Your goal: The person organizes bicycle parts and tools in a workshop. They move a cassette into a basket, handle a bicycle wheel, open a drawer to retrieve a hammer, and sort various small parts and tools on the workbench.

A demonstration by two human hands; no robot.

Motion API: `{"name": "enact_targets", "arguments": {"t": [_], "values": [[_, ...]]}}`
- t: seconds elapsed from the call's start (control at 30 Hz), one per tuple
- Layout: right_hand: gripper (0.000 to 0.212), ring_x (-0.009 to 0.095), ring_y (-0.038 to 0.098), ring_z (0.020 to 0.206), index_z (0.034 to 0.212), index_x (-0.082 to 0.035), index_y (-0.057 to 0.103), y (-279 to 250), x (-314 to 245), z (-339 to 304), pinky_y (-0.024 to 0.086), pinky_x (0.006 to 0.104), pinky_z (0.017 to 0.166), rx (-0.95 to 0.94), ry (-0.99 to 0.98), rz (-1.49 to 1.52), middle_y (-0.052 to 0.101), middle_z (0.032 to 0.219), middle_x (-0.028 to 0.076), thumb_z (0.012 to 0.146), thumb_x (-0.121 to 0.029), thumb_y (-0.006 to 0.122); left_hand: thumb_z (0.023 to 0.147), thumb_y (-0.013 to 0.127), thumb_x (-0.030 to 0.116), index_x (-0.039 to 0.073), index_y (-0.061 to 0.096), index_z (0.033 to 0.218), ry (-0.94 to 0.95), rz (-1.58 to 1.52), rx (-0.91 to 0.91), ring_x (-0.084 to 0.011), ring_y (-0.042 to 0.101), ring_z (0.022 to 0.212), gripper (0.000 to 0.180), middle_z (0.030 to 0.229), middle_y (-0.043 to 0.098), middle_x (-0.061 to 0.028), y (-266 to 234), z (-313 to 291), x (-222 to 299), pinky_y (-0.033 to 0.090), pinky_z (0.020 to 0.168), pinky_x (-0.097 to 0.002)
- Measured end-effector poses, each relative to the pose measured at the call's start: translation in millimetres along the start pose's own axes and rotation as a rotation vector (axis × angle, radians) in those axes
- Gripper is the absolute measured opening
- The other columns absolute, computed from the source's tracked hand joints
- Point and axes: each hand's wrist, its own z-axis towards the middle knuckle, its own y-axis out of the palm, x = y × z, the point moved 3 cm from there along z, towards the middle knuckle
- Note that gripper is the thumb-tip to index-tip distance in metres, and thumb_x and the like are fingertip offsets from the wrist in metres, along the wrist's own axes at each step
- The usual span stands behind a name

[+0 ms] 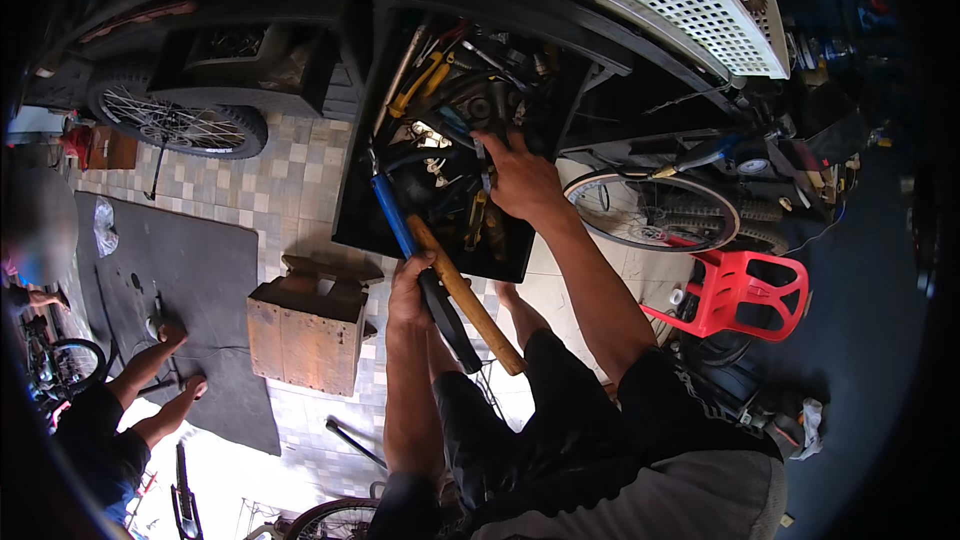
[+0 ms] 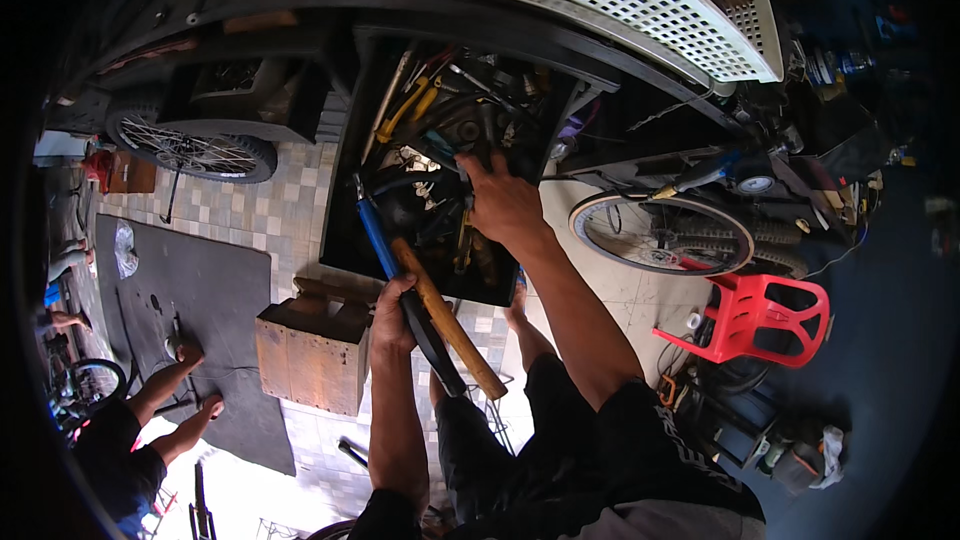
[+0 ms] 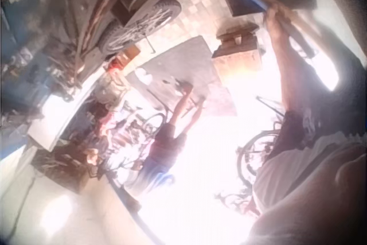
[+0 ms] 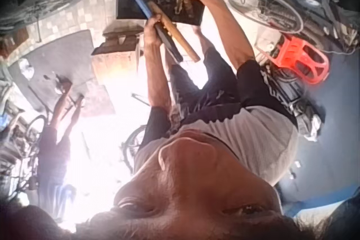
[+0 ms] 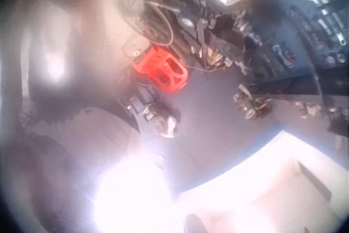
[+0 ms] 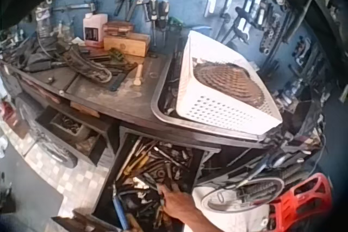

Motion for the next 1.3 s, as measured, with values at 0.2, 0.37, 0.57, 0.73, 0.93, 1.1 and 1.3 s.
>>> {"name": "enact_targets", "arguments": {"t": [0.2, 0.37, 0.57, 0.73, 0.93, 1.1, 1.3], "values": [[0.079, 0.05, 0.067, 0.115, 0.164, -0.018, 0.032, -22, -2, -22, 0.055, 0.0574, 0.098, -0.089, 0.072, 0.293, 0.048, 0.153, 0.028, 0.09, -0.012, 0.061, 0.09, 0.074, 0.027, 0.002, 0.059, 0.117, -0.011, -0.007, -0.06, -0.0334, 0.073, 0.074, 0.04, 0.091, 0.067, -0.0155, -18, 12, -7, 0.066, 0.077, -0.054], [0.084, 0.051, 0.065, 0.12, 0.161, 0.001, 0.026, -41, 15, 30, 0.054, 0.0556, 0.102, 0.218, 0.262, 0.181, 0.046, 0.151, 0.034, 0.09, -0.02, 0.066, 0.092, 0.072, 0.021, 0.001, 0.058, 0.117, -0.045, -0.022, -0.097, -0.0302, 0.072, 0.077, 0.035, 0.09, 0.066, -0.0136, -11, 7, -3, 0.067, 0.074, -0.0526], [0.088, 0.049, 0.062, 0.127, 0.155, 0.005, 0.032, -38, 22, 97, 0.053, 0.0516, 0.107, 0.158, 0.435, 0.246, 0.047, 0.149, 0.035, 0.088, -0.033, 0.074, 0.091, 0.072, 0.033, 0.0, 0.061, 0.114, -0.045, 0.037, -0.049, -0.0386, 0.074, 0.076, 0.042, 0.085, 0.07, -0.0206, -22, 18, -10, 0.064, 0.076, -0.0523], [0.052, 0.044, 0.065, 0.126, 0.133, 0.003, 0.063, -56, -29, 65, 0.054, 0.0517, 0.106, 0.018, 0.228, 0.18, 0.062, 0.137, 0.027, 0.092, -0.03, 0.067, 0.09, 0.072, 0.033, -0.001, 0.062, 0.113, -0.078, 0.038, -0.072, -0.0378, 0.074, 0.079, 0.042, 0.09, 0.072, -0.0221, -28, 17, -12, 0.063, 0.08, -0.0507], [0.031, 0.043, 0.076, 0.099, 0.119, -0.002, 0.071, -27, -100, -3, 0.061, 0.0537, 0.091, -0.026, -0.192, 0.205, 0.063, 0.136, 0.024, 0.095, -0.02, 0.062, 0.087, 0.076, 0.03, 0.003, 0.059, 0.119, -0.024, 0.019, -0.042, -0.0297, 0.071, 0.077, 0.046, 0.096, 0.067, -0.0146, -12, 14, -6, 0.065, 0.075, -0.0501], [0.036, 0.041, 0.076, 0.101, 0.127, 0.004, 0.065, -16, -113, 40, 0.062, 0.0531, 0.089, 0.116, -0.419, 0.048, 0.052, 0.154, 0.023, 0.095, -0.01, 0.058, 0.089, 0.073, 0.027, -0.001, 0.059, 0.125, -0.086, -0.027, -0.105, -0.0376, 0.074, 0.086, 0.047, 0.109, 0.071, -0.0199, -33, 20, -11, 0.062, 0.086, -0.0539], [0.051, 0.027, 0.077, 0.107, 0.146, -0.032, 0.058, -1, -72, 109, 0.063, 0.0393, 0.088, 0.048, -0.598, -0.242, 0.035, 0.172, 0.003, 0.101, -0.01, 0.05, 0.087, 0.077, 0.032, 0.002, 0.057, 0.119, -0.061, 0.024, -0.071, -0.0362, 0.073, 0.077, 0.048, 0.089, 0.069, -0.0175, -28, 19, -10, 0.064, 0.079, -0.0527]]}}
